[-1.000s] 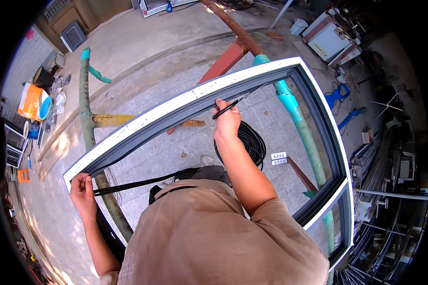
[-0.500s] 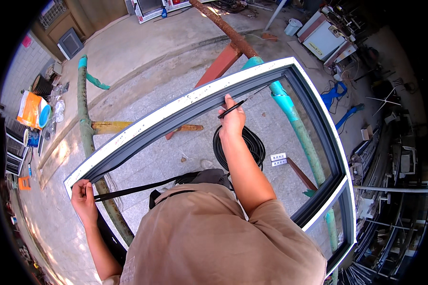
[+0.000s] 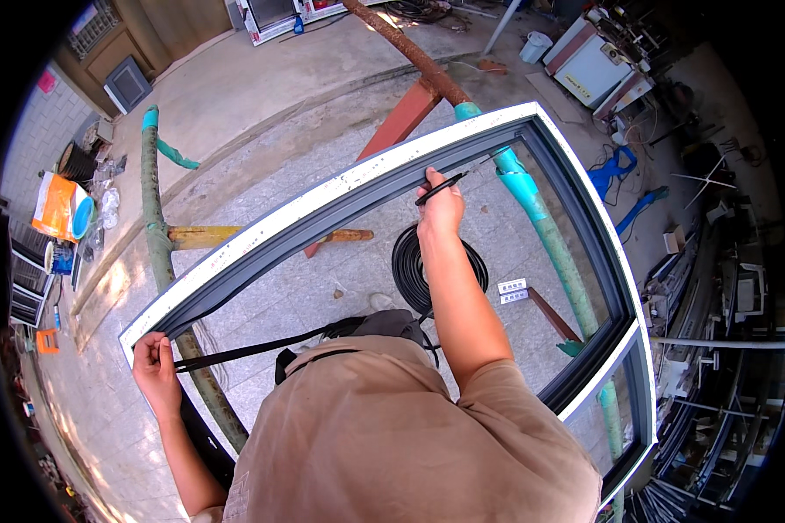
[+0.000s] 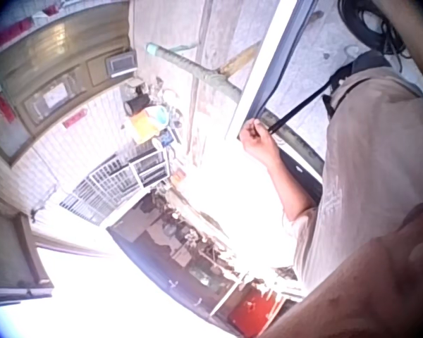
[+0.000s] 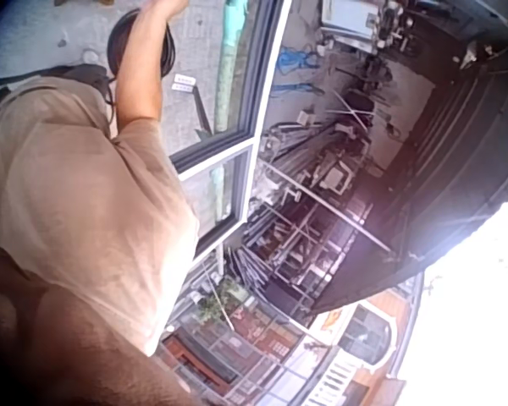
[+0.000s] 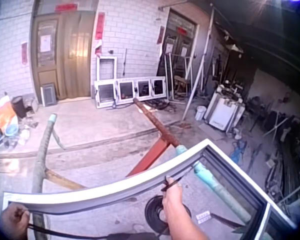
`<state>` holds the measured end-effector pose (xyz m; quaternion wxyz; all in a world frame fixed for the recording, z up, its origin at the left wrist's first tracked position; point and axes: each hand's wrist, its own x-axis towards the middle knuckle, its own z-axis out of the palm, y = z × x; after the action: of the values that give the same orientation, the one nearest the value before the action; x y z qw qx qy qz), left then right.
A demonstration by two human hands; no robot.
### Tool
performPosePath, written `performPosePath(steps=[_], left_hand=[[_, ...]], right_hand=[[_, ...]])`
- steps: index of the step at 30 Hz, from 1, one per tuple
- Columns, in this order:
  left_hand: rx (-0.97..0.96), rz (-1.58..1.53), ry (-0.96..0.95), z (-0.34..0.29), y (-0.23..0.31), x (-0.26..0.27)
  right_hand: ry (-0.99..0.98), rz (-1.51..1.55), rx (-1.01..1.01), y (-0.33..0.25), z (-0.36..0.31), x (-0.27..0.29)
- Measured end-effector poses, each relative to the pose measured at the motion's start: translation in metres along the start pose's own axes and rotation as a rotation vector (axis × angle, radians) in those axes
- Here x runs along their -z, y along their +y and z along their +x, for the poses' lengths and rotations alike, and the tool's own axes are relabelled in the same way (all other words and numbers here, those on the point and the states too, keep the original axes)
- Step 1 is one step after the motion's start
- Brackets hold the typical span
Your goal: The person installs a rubber seal into a window frame by cutting lengths from a spool with shears and pressing the seal into the frame channel by hand.
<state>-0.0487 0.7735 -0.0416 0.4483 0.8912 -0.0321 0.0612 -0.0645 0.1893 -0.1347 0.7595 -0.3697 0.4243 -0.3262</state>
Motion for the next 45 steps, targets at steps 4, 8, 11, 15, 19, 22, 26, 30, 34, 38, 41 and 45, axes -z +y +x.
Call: performPosePath(steps=[4, 8, 11, 15, 19, 22, 26, 30, 34, 38, 41, 45], left_hand=[[-0.023, 0.005, 0.008, 0.0, 0.0, -0.002], [-0.016, 0.006, 0.019, -0.002, -0.001, -0.001], [0.062, 0.061, -0.019, -0.006, 0.004, 0.006], [0.012, 0.063, 0.029, -0.001, 0.014, -0.002], [-0.015, 0.173, 0.029, -0.001, 0.029, 0.001], [-0.051, 0.155, 0.051, -0.001, 0.03, -0.001], [-0.112, 0.174, 0.069, -0.009, 0.027, 0.004], [-0.003, 0.177, 0.046, -0.023, 0.04, 0.012], [0.186, -0.166, 0.081, -0.037, 0.041, 0.004], [0.229, -0.256, 0.126, -0.054, 0.063, -0.003], [0.241, -0.264, 0.185, -0.075, 0.071, -0.009], [0.236, -0.442, 0.294, -0.086, 0.069, -0.027]], right_hand=[[0.108, -0.01, 0.102, 0.001, -0.016, -0.005], [0.12, -0.119, 0.398, -0.01, -0.032, -0.004], [-0.064, -0.424, 0.633, -0.037, -0.065, -0.02], [-0.433, -0.846, 0.812, -0.071, -0.102, -0.048], [-0.762, -1.151, 0.962, -0.078, -0.148, -0.09], [-0.923, -1.212, 0.988, -0.067, -0.175, -0.11], [-1.159, -1.074, 1.001, -0.038, -0.212, -0.143], [-1.441, -1.02, 0.878, -0.012, -0.251, -0.172], [-1.678, -0.984, 0.689, 0.014, -0.284, -0.188], [-1.765, -0.91, 0.546, 0.047, -0.297, -0.19], [-1.885, -0.926, 0.493, 0.062, -0.303, -0.195], [-1.985, -1.05, 0.428, 0.043, -0.307, -0.208]])
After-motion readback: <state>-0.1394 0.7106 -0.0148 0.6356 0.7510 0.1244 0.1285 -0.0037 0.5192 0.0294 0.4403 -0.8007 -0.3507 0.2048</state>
